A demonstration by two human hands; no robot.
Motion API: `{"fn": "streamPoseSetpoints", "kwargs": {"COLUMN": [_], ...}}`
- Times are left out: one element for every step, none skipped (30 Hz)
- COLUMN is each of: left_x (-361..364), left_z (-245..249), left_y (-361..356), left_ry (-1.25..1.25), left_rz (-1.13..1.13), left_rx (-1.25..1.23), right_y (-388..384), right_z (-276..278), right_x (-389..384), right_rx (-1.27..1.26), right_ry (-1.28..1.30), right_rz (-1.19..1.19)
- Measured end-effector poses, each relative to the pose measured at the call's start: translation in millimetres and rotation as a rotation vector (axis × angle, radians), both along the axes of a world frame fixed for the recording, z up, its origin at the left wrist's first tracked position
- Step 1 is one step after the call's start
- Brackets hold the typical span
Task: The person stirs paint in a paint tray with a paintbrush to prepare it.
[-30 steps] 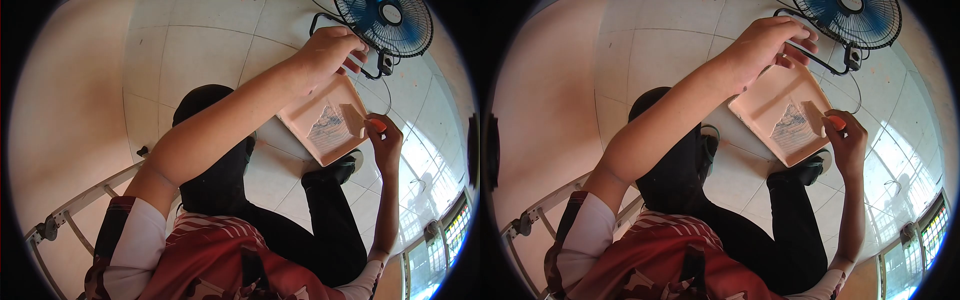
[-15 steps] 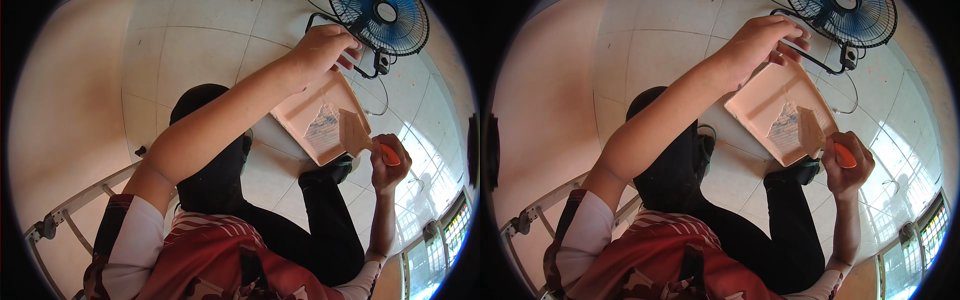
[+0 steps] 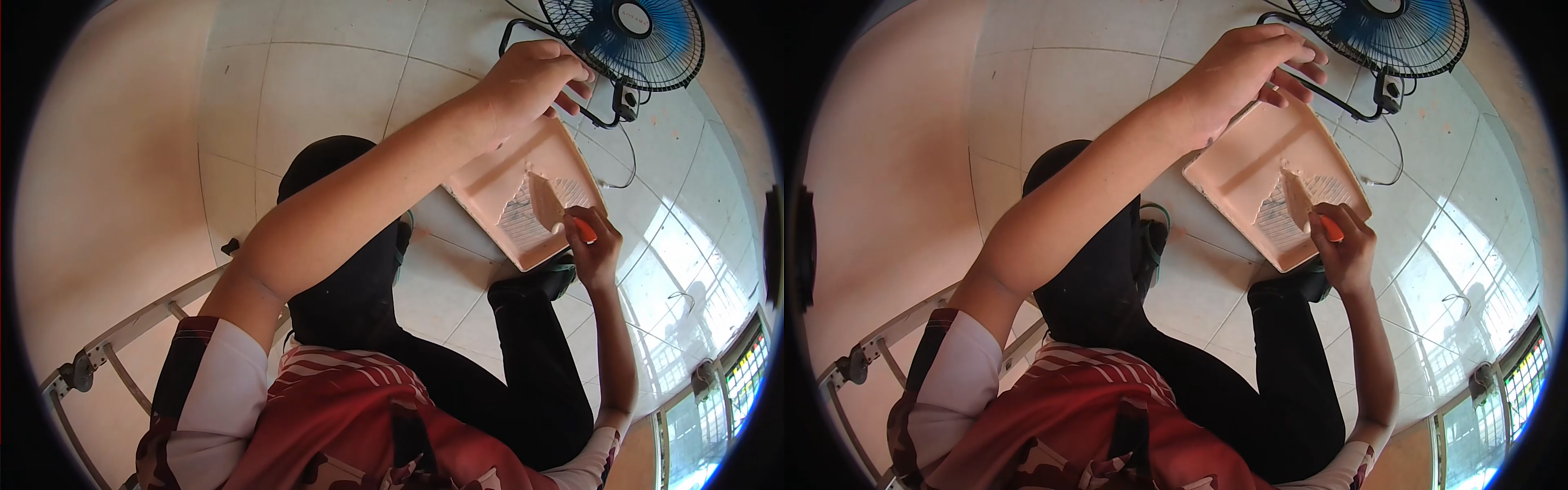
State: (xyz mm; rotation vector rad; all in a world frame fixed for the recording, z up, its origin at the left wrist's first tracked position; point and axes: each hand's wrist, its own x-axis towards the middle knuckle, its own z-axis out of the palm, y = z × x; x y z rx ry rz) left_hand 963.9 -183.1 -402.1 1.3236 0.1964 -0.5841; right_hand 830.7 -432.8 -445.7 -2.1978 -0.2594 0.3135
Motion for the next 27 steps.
{"fn": "streamPoseSetpoints", "kwargs": {"left_x": [-0.5,-0.8,0.0,0.3,-0.6,-0.7,-0.1,-0.2,-0.1,0.5,0.5,0.8,1.7,2.0,1.3,0.5,0.4,0.7,1.1,0.7,0.5,1.8,3.1,3.7,4.4,6.1,8.4], "left_z": [-1.0,-2.1,-3.4,-4.8,-5.8,-6.5,-6.4,-6.5,-6.7,-7.0,-7.3,-7.2,-6.6,-6.1,-6.4,-7.7,-8.7,-9.3,-8.8,-8.2,-8.9,-10.3,-12.3,-15.8,-19.9,-23.8,-27.5], "left_y": [0.4,-0.6,-2.6,-4.5,-6.3,-7.4,-7.8,-8.0,-7.8,-7.9,-8.4,-8.3,-7.8,-7.8,-8.2,-9.0,-10.0,-10.6,-11.2,-11.9,-12.9,-13.4,-13.3,-13.8,-14.7,-15.3,-15.9], "left_ry": [0.007,-0.003,-0.018,-0.016,-0.016,-0.021,-0.023,-0.017,-0.010,-0.009,0.003,0.014,0.015,0.007,0.002,0.005,-0.002,-0.011,-0.013,-0.008,-0.003,-0.004,-0.009,-0.011,-0.008,0.004,0.017], "left_rz": [0.000,-0.001,-0.004,-0.009,-0.010,-0.010,-0.013,-0.014,-0.013,-0.014,-0.010,-0.006,-0.006,-0.010,-0.015,-0.015,-0.010,-0.006,-0.009,-0.020,-0.031,-0.034,-0.029,-0.023,-0.026,0.018,0.061], "left_rx": [0.001,-0.002,-0.007,-0.009,-0.002,0.007,0.008,0.009,0.010,0.012,0.000,-0.011,-0.010,-0.001,0.006,0.004,-0.005,-0.013,-0.012,-0.003,0.006,0.006,0.016,0.025,0.024,-0.014,-0.051], "right_y": [4.5,9.6,16.0,23.4,27.4,27.3,26.7,24.7,20.7,13.5,3.5,-6.2,-14.7,-24.1,-34.3,-45.3,-56.0,-65.8,-74.0,-81.9,-85.1,-87.7,-90.0,-89.7,-87.4,-83.7,-77.6], "right_z": [-4.9,-8.6,-15.2,-24.5,-34.5,-46.4,-62.3,-79.0,-88.9,-92.7,-95.3,-97.3,-96.2,-93.0,-91.1,-92.8,-93.6,-94.3,-95.0,-95.9,-92.7,-90.3,-87.5,-82.0,-75.4,-69.3,-61.9], "right_x": [-4.6,-10.0,-14.3,-18.2,-22.8,-26.0,-29.9,-34.6,-36.5,-36.8,-38.8,-40.3,-40.7,-42.0,-44.1,-46.0,-47.0,-47.6,-47.0,-46.0,-42.6,-39.4,-36.9,-34.1,-30.2,-25.0,-19.5], "right_rx": [0.022,0.030,0.027,0.073,0.119,0.153,0.155,0.271,0.388,0.390,0.393,0.396,0.397,0.377,0.355,0.343,0.342,0.317,0.294,0.289,0.290,0.265,0.239,0.237,0.189,0.144,0.145], "right_ry": [0.032,0.098,0.101,0.115,0.132,0.344,0.341,0.426,0.512,0.513,0.516,0.519,0.519,0.499,0.480,0.459,0.459,0.435,0.410,0.395,0.369,0.346,0.325,0.328,0.319,0.307,0.307], "right_rz": [0.002,-0.014,-0.019,-0.060,-0.099,-0.183,-0.187,-0.305,-0.422,-0.423,-0.414,-0.405,-0.405,-0.406,-0.407,-0.415,-0.417,-0.454,-0.491,-0.504,-0.506,-0.504,-0.503,-0.507,-0.518,-0.530,-0.533]}}
